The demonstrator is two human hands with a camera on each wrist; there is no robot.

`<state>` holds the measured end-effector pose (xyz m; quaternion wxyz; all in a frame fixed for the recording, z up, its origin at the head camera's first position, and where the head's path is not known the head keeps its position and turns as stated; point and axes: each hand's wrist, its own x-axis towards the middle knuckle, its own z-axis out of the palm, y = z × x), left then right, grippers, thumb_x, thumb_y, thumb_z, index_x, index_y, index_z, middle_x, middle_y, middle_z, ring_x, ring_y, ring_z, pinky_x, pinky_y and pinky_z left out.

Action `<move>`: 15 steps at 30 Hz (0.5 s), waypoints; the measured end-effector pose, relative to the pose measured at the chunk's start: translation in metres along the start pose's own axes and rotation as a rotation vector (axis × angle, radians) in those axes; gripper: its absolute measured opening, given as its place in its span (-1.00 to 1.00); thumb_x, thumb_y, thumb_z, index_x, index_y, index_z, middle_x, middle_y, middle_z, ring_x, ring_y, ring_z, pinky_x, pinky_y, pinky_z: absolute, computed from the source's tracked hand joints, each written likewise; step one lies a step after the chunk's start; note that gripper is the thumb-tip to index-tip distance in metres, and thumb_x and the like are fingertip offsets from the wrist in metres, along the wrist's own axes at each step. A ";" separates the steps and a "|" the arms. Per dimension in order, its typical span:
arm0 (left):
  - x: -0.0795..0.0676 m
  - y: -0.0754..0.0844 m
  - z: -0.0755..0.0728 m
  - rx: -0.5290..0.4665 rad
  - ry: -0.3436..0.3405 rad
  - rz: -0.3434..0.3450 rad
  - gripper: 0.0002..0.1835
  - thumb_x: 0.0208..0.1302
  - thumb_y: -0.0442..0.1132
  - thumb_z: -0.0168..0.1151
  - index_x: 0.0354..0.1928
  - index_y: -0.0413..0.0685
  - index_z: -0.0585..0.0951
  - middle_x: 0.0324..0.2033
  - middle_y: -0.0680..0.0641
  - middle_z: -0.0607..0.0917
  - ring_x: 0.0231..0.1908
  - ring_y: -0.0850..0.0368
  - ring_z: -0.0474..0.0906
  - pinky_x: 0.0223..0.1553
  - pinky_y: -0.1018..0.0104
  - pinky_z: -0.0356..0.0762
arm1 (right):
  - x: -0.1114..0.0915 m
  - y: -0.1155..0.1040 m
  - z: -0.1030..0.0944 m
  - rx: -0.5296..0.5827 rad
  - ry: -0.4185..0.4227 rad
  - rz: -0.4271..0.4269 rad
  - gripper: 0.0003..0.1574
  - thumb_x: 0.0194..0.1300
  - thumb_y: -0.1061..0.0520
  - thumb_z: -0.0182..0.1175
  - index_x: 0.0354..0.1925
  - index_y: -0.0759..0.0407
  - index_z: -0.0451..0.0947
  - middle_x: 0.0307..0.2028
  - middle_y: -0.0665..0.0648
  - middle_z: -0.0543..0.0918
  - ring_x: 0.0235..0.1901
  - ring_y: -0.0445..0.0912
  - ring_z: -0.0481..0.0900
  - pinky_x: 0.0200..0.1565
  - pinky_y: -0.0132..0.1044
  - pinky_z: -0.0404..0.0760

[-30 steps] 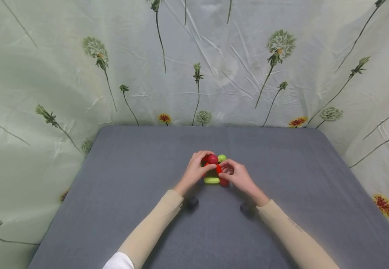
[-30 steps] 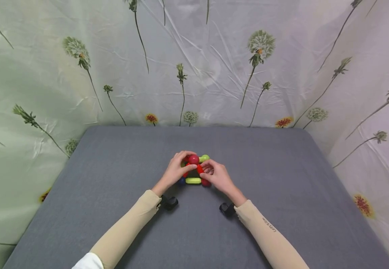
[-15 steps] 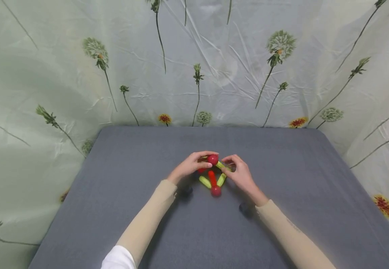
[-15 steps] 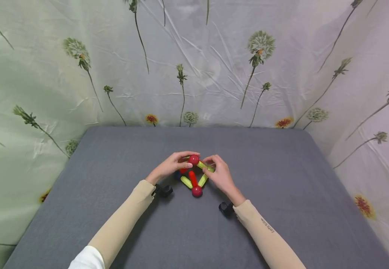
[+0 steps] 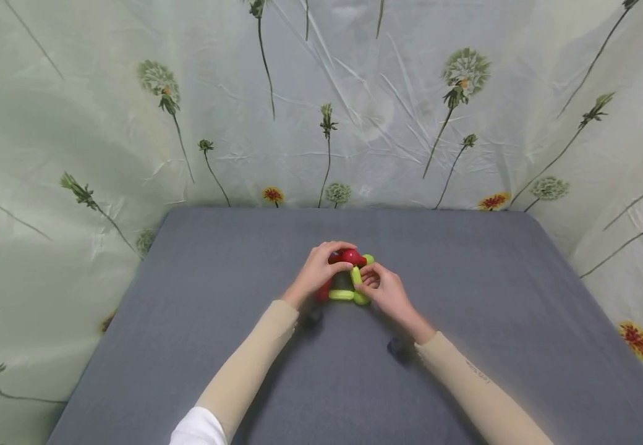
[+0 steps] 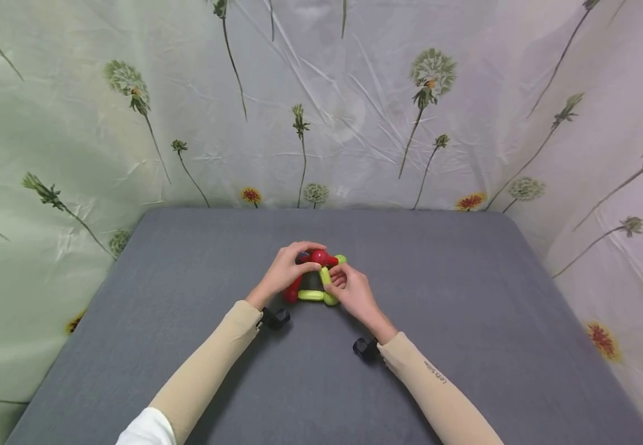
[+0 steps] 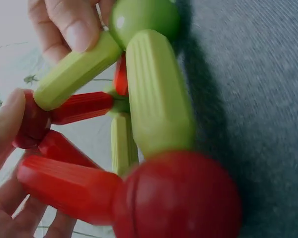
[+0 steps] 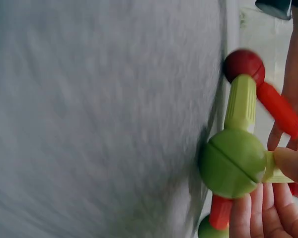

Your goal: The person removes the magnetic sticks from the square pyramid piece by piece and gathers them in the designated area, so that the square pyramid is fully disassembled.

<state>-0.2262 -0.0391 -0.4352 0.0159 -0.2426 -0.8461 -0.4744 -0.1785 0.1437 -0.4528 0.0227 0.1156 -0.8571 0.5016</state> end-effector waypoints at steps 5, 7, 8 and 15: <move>0.002 0.000 -0.008 -0.132 -0.064 -0.008 -0.60 0.22 -0.29 0.30 0.12 -0.13 0.58 -0.01 -0.10 0.64 -0.09 0.00 0.59 -0.05 0.18 0.52 | -0.005 -0.003 -0.005 0.038 -0.058 -0.004 -0.74 0.12 0.35 0.31 -0.17 0.36 0.54 -0.33 0.16 0.63 -0.34 -0.06 0.60 -0.25 -0.32 0.60; 0.003 -0.001 -0.011 -0.167 -0.140 0.022 -0.61 0.25 -0.31 0.28 0.13 -0.15 0.57 0.00 -0.11 0.63 -0.06 0.02 0.58 -0.02 0.18 0.51 | -0.004 -0.002 -0.010 0.054 -0.019 -0.004 -0.77 0.12 0.36 0.27 -0.19 0.35 0.56 -0.33 0.18 0.63 -0.32 -0.04 0.60 -0.23 -0.27 0.59; 0.004 -0.002 -0.012 -0.186 -0.178 0.038 -0.61 0.26 -0.33 0.26 0.14 -0.17 0.57 0.01 -0.12 0.63 -0.05 0.03 0.58 0.00 0.19 0.50 | -0.003 -0.001 -0.012 0.053 0.006 -0.011 -0.78 0.12 0.37 0.25 -0.19 0.34 0.56 -0.30 0.19 0.63 -0.30 -0.01 0.59 -0.20 -0.23 0.59; 0.007 -0.007 -0.013 -0.150 -0.264 0.132 -0.60 0.35 -0.34 0.15 0.21 -0.18 0.50 0.08 -0.11 0.59 -0.04 0.06 0.54 -0.02 0.26 0.47 | 0.004 0.009 -0.020 -0.029 -0.018 -0.025 -0.60 0.15 0.38 0.25 0.00 0.33 0.50 -0.09 0.25 0.60 -0.06 0.10 0.55 0.01 -0.01 0.49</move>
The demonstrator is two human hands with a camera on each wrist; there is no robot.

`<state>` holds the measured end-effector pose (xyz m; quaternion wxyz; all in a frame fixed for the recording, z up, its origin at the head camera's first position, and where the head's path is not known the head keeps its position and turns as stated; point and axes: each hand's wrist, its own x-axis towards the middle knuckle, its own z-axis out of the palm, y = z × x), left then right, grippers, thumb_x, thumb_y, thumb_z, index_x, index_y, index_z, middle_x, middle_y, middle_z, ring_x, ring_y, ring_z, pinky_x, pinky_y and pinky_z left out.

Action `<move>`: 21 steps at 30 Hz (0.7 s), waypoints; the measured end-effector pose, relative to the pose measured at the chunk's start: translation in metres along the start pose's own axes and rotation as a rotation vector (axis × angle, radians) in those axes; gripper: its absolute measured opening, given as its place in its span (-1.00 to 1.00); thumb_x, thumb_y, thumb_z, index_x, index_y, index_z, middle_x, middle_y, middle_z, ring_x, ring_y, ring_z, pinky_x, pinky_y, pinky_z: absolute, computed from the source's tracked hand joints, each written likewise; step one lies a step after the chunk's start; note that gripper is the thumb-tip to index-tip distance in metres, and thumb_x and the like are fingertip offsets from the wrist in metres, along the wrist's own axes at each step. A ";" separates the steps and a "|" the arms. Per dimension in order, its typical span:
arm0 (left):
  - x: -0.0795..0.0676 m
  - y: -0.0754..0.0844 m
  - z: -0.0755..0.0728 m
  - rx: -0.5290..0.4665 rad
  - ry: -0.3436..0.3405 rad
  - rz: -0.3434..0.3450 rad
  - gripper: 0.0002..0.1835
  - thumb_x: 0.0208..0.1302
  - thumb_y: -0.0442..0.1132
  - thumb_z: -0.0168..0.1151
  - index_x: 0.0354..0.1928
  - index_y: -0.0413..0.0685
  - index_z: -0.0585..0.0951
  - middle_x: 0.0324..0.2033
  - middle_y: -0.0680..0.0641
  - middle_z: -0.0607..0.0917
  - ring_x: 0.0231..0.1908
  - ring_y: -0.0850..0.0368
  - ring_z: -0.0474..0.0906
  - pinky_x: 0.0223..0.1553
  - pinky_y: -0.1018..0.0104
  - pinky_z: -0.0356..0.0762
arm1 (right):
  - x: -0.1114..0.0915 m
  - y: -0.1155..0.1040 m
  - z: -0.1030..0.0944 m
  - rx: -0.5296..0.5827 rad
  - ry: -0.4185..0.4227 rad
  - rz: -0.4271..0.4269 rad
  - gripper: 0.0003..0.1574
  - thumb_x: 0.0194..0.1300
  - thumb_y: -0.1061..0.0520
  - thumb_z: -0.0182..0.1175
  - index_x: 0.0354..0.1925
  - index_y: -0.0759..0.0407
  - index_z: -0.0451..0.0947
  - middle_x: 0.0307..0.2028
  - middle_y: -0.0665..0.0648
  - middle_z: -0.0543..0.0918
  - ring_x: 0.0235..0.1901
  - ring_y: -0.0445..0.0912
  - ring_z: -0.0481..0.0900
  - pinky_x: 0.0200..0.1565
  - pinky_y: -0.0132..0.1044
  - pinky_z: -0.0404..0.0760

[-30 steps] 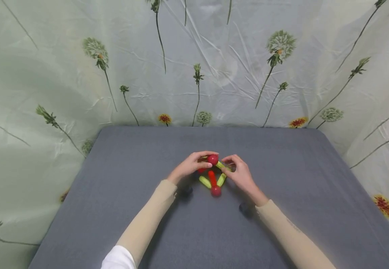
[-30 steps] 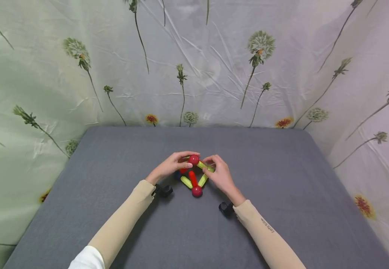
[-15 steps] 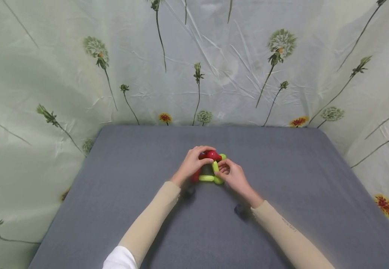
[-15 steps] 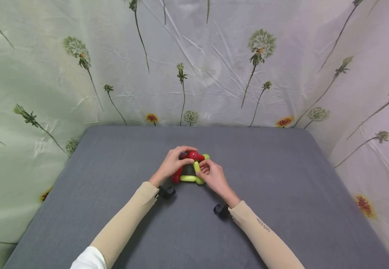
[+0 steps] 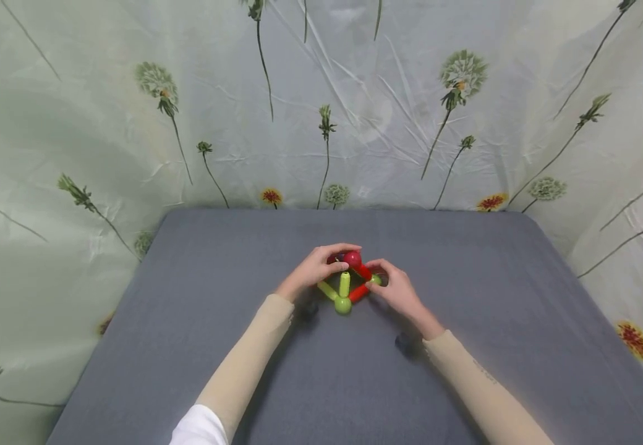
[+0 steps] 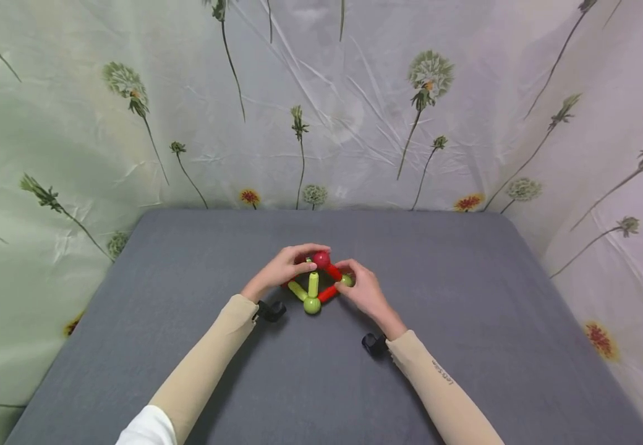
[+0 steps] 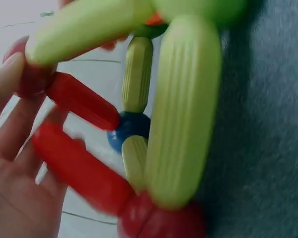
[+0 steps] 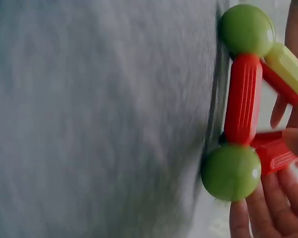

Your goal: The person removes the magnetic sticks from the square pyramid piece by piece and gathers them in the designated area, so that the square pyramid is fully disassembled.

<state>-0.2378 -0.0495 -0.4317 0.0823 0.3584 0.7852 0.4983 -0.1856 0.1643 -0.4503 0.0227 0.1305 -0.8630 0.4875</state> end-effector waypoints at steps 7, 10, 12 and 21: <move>0.001 0.007 0.008 0.126 0.029 0.012 -0.58 0.27 -0.23 0.28 0.16 -0.16 0.53 -0.01 -0.08 0.56 -0.04 0.08 0.50 -0.02 0.29 0.49 | -0.006 -0.007 0.010 -0.029 -0.003 0.024 -0.69 0.15 0.27 0.35 -0.13 0.34 0.52 -0.28 0.17 0.60 -0.32 -0.01 0.56 -0.23 -0.20 0.57; 0.000 0.007 0.009 0.110 0.065 0.013 -0.60 0.22 -0.27 0.33 0.10 -0.16 0.57 -0.05 -0.07 0.60 -0.08 0.10 0.52 -0.02 0.26 0.49 | -0.008 -0.010 0.014 -0.031 0.017 0.021 -0.70 0.14 0.28 0.36 -0.17 0.33 0.53 -0.30 0.15 0.60 -0.34 -0.03 0.56 -0.27 -0.27 0.56; 0.000 0.006 0.009 0.074 0.083 0.013 -0.61 0.20 -0.30 0.33 0.09 -0.18 0.58 -0.05 -0.08 0.61 -0.08 0.10 0.52 0.00 0.23 0.49 | -0.010 -0.012 0.016 -0.029 0.024 0.023 -0.71 0.13 0.29 0.37 -0.18 0.33 0.53 -0.32 0.14 0.60 -0.35 -0.04 0.56 -0.28 -0.30 0.56; -0.002 0.006 0.005 0.071 0.069 0.022 -0.63 0.17 -0.28 0.37 0.02 -0.20 0.61 -0.10 -0.06 0.64 -0.15 0.13 0.53 -0.06 0.21 0.52 | -0.019 -0.016 0.014 0.094 -0.038 0.062 -0.76 0.17 0.34 0.26 -0.14 0.35 0.54 -0.29 0.18 0.63 -0.31 -0.02 0.61 -0.23 -0.30 0.59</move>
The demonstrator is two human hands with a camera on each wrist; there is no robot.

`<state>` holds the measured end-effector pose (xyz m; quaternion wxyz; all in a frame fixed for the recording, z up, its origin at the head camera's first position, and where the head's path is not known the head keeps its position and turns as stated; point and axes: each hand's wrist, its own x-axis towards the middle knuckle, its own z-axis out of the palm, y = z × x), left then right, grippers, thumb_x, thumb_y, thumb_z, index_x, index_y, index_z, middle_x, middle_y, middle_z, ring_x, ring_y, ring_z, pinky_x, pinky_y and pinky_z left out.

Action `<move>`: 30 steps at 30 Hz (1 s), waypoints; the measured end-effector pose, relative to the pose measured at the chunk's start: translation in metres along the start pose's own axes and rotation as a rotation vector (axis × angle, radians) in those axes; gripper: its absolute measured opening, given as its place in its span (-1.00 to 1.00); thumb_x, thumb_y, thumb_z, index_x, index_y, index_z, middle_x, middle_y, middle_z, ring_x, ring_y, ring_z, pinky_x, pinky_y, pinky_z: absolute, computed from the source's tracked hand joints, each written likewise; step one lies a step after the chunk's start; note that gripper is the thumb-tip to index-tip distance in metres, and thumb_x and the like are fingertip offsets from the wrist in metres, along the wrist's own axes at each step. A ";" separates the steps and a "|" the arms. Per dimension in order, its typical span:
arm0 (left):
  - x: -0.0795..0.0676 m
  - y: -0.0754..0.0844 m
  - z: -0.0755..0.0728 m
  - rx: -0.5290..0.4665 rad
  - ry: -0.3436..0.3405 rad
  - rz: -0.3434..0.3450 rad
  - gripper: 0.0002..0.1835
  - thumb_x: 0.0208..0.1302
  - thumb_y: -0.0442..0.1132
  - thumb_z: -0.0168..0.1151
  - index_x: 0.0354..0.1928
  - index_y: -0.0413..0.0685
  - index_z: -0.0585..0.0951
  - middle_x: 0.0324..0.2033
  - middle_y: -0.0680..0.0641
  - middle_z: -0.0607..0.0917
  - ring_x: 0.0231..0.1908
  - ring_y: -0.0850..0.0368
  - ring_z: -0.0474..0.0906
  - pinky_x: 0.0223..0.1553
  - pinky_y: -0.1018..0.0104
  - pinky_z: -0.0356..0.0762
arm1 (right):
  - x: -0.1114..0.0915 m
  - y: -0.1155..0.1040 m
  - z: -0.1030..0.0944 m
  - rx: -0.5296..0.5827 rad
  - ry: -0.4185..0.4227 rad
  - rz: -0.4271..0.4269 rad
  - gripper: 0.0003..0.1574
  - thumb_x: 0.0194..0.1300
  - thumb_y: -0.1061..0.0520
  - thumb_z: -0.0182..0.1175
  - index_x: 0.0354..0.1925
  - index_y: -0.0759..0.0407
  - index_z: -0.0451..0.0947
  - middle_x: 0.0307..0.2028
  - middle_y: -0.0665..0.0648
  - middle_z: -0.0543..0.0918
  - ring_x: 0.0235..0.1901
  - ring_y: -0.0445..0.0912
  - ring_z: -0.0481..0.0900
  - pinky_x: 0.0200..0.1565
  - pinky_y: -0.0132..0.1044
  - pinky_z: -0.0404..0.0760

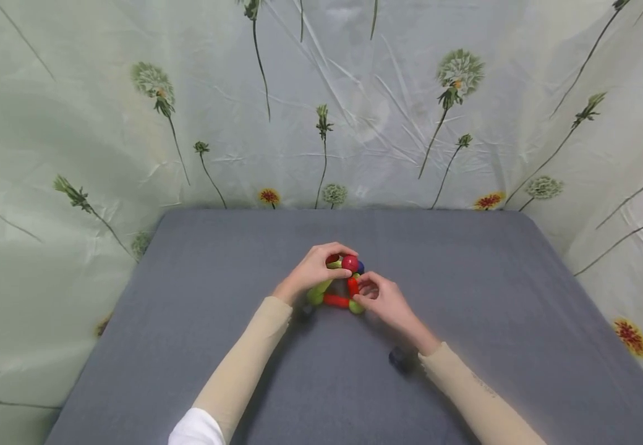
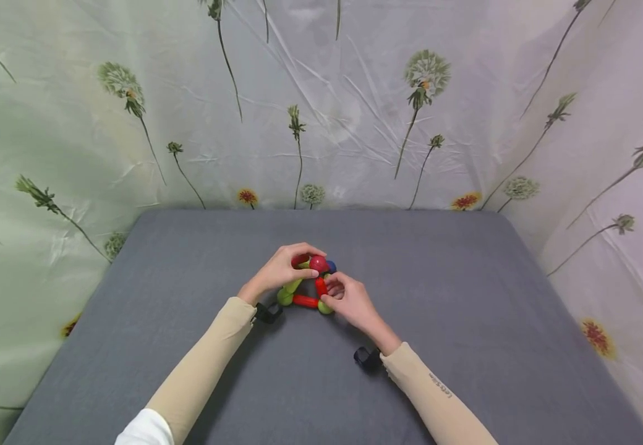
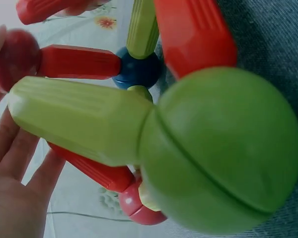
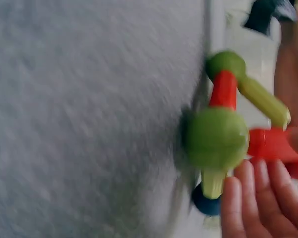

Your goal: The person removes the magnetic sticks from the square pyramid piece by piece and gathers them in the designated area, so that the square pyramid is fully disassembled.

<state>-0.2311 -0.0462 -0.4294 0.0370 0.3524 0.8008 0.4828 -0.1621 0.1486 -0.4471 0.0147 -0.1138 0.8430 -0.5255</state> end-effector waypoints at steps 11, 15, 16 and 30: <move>-0.001 0.001 0.000 0.025 -0.020 -0.030 -0.69 0.09 -0.29 0.43 -0.10 -0.10 0.62 -0.20 0.03 0.63 -0.15 0.16 0.52 0.06 0.26 0.44 | 0.038 0.014 -0.005 -0.054 0.030 -0.076 -0.62 0.15 0.35 0.31 -0.02 0.31 0.55 -0.05 0.28 0.58 -0.06 0.16 0.56 0.03 -0.01 0.50; -0.001 0.003 0.000 -0.021 -0.005 -0.039 -0.70 0.10 -0.29 0.43 -0.10 -0.11 0.64 -0.23 0.02 0.64 -0.20 0.13 0.52 -0.04 0.26 0.48 | 0.042 0.014 -0.005 -0.096 0.007 -0.111 -0.69 0.14 0.35 0.33 -0.10 0.31 0.58 -0.12 0.26 0.61 -0.09 0.14 0.56 0.01 0.00 0.52; -0.001 0.003 0.000 -0.041 0.002 -0.041 -0.70 0.10 -0.29 0.43 -0.10 -0.12 0.64 -0.23 0.01 0.64 -0.21 0.13 0.52 -0.07 0.25 0.49 | 0.043 0.014 -0.005 -0.101 0.004 -0.120 -0.69 0.13 0.35 0.34 -0.11 0.31 0.58 -0.13 0.25 0.62 -0.10 0.13 0.57 0.01 0.00 0.52; -0.008 0.001 -0.004 -0.280 0.055 -0.112 -0.67 0.22 -0.32 0.31 0.03 -0.21 0.59 -0.11 -0.10 0.65 -0.11 0.03 0.58 -0.04 0.15 0.51 | 0.039 0.014 -0.004 -0.179 -0.041 -0.176 -0.75 0.09 0.40 0.35 -0.21 0.24 0.61 -0.22 0.17 0.65 -0.16 0.08 0.60 -0.05 -0.06 0.56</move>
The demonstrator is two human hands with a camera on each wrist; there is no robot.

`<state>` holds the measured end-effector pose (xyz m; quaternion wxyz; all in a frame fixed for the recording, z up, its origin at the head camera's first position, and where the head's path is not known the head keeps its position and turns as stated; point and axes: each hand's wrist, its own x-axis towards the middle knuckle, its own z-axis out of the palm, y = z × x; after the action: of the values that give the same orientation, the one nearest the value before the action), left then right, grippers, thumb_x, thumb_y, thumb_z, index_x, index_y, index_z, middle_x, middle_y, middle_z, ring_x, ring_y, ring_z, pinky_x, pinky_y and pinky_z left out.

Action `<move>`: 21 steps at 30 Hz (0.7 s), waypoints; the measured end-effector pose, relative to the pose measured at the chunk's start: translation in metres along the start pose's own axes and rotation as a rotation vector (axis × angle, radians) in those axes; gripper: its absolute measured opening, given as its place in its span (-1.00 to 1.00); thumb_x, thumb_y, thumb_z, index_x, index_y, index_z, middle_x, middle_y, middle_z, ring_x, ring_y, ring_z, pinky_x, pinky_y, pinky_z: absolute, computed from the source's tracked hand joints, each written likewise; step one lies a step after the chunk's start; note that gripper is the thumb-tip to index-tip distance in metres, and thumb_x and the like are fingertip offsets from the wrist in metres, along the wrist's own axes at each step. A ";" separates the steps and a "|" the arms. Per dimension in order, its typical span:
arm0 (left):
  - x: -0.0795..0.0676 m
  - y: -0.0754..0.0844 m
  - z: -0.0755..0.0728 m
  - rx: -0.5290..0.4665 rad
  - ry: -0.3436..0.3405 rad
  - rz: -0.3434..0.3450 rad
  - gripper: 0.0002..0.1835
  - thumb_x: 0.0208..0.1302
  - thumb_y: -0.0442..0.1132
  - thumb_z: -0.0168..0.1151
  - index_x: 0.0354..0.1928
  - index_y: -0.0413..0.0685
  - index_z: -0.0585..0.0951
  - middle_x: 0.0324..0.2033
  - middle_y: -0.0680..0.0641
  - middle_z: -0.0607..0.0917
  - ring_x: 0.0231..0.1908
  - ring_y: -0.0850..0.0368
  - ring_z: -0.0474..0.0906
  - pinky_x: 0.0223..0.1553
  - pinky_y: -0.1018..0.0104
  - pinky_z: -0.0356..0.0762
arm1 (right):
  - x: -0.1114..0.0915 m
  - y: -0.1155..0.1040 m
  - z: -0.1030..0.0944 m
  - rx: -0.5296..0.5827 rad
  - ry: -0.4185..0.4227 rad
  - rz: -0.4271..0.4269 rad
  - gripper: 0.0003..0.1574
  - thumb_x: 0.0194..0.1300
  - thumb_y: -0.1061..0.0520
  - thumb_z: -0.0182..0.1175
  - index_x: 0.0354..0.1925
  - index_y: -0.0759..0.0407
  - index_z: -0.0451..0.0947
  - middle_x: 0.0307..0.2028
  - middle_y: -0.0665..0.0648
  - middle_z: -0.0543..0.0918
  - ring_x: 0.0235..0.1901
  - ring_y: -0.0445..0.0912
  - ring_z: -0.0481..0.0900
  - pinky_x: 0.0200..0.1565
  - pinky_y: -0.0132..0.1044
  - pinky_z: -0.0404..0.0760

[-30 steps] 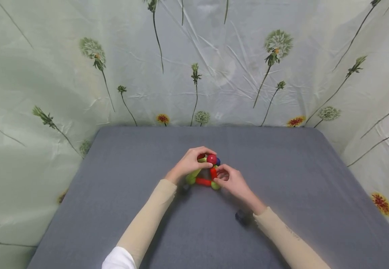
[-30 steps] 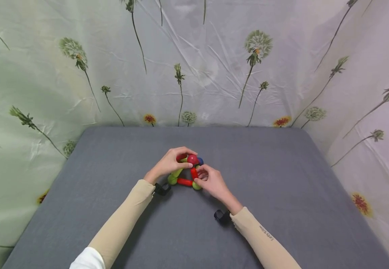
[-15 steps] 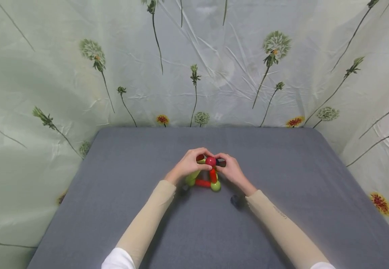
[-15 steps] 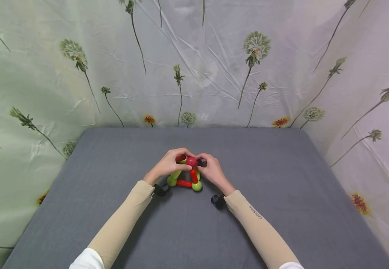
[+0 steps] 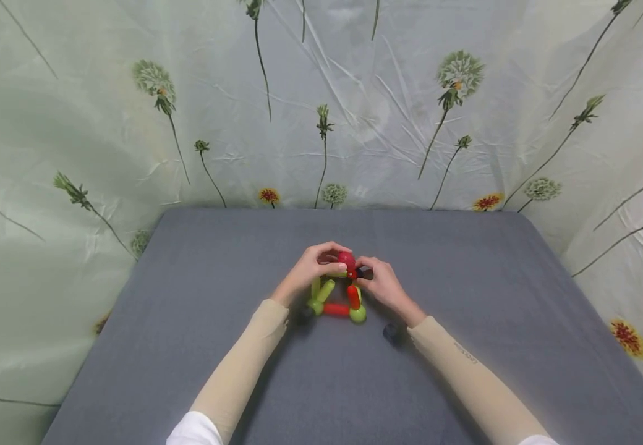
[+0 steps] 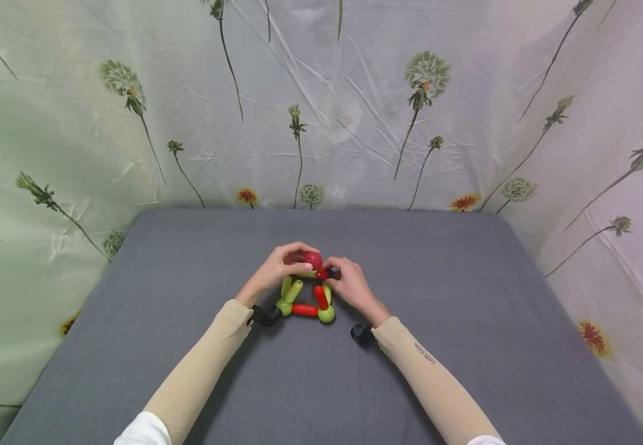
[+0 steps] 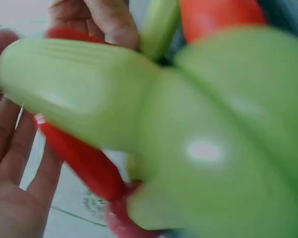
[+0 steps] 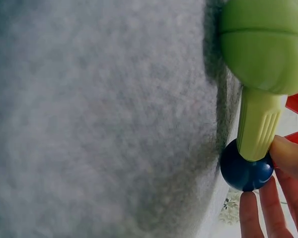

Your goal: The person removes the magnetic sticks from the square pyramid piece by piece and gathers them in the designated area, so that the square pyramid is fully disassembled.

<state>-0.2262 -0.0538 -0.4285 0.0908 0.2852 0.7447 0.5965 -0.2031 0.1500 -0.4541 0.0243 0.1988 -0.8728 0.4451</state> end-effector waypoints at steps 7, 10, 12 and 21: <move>0.005 -0.003 -0.016 0.021 0.136 -0.129 -0.61 0.19 -0.33 0.32 0.08 -0.22 0.57 -0.12 -0.13 0.64 -0.13 0.00 0.60 -0.09 0.20 0.55 | -0.003 -0.001 -0.002 0.086 -0.046 0.055 -0.65 0.13 0.46 0.24 -0.10 0.26 0.61 -0.15 0.15 0.63 -0.12 0.05 0.59 -0.02 -0.09 0.55; 0.012 -0.013 -0.025 0.021 0.178 -0.208 -0.60 0.18 -0.39 0.31 0.08 -0.26 0.56 -0.12 -0.19 0.65 -0.12 -0.05 0.60 -0.11 0.20 0.56 | -0.002 0.001 -0.003 0.193 -0.073 0.133 -0.62 0.16 0.48 0.18 -0.02 0.32 0.57 -0.08 0.21 0.62 -0.08 0.09 0.61 0.00 -0.09 0.54; 0.018 -0.019 -0.031 0.035 0.184 -0.247 -0.61 0.16 -0.42 0.31 0.06 -0.26 0.56 -0.10 -0.22 0.64 -0.09 -0.08 0.59 -0.10 0.17 0.55 | -0.001 0.002 -0.004 0.241 -0.086 0.177 -0.61 0.18 0.46 0.18 0.01 0.35 0.55 -0.05 0.24 0.61 -0.06 0.11 0.61 0.01 -0.08 0.54; 0.050 -0.041 -0.041 0.218 0.114 -0.364 -0.61 0.18 -0.34 0.33 0.08 -0.15 0.56 0.00 -0.19 0.60 0.00 -0.07 0.54 -0.02 0.12 0.49 | 0.005 0.013 -0.005 0.286 -0.125 0.256 -0.65 0.25 0.41 0.16 0.03 0.36 0.55 -0.03 0.25 0.61 -0.02 0.06 0.54 0.05 -0.11 0.49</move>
<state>-0.2995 -0.0668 -0.4457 0.1233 0.1200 0.8478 0.5016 -0.2127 0.1590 -0.4601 -0.1153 0.1148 -0.8185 0.5509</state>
